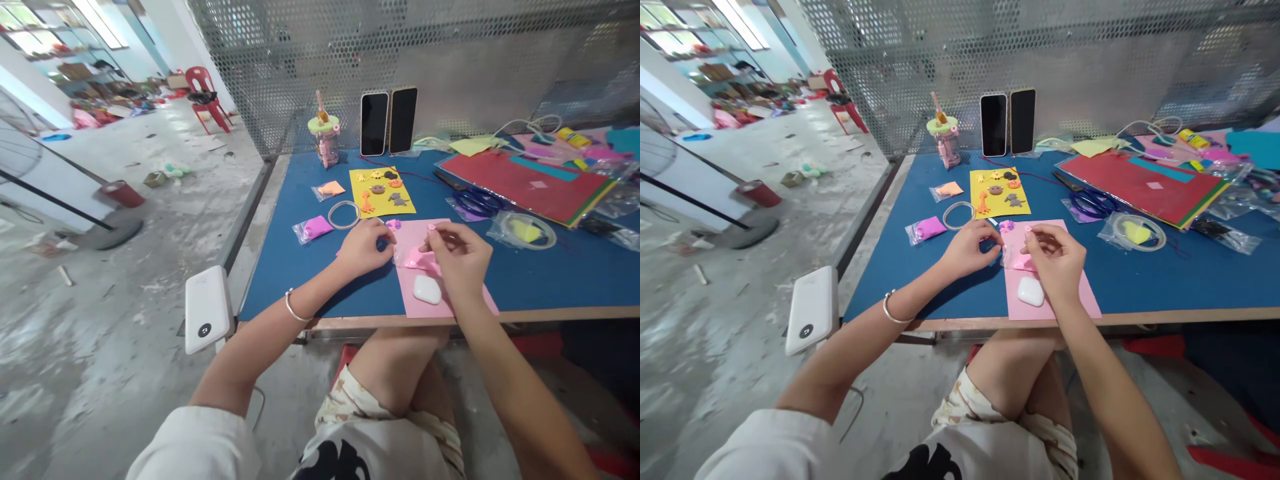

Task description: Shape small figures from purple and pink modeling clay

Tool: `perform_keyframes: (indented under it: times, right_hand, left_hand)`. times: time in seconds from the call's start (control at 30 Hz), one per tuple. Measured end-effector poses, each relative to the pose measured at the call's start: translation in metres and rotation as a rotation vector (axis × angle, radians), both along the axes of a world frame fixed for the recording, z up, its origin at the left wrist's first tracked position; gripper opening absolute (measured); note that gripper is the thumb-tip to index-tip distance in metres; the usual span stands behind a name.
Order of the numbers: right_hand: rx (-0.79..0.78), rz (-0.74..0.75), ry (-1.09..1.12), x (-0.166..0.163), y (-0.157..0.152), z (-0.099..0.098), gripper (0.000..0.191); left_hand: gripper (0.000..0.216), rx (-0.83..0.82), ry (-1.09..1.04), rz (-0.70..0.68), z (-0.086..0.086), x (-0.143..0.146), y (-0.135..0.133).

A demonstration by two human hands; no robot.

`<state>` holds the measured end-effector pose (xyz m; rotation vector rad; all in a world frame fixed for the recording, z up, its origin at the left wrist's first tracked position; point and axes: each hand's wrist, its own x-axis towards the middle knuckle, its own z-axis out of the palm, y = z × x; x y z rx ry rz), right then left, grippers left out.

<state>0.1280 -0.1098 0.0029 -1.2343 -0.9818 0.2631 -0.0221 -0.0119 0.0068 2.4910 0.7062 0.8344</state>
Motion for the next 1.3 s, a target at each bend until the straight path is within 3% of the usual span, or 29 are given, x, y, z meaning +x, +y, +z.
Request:
perform_keyframes:
  times: [0.37, 0.53, 0.87, 1.3]
  right_hand:
    - [-0.21, 0.148, 0.381, 0.014, 0.02, -0.019, 0.029]
    - [-0.251, 0.157, 0.397, 0.011, 0.021, -0.017, 0.029]
    - [-0.247, 0.137, 0.405, 0.006, 0.019, -0.014, 0.029]
    - [-0.263, 0.248, 0.475, 0.016, 0.023, -0.018, 0.029]
  left_hand:
    - [0.014, -0.093, 0.067, -0.054, -0.016, 0.01, -0.001]
    - [0.015, -0.069, 0.131, -0.113, -0.015, 0.016, -0.004]
    - [0.011, -0.055, 0.161, -0.091, -0.017, 0.017, -0.007]
    - [0.013, -0.078, 0.058, 0.031, -0.029, 0.031, -0.001]
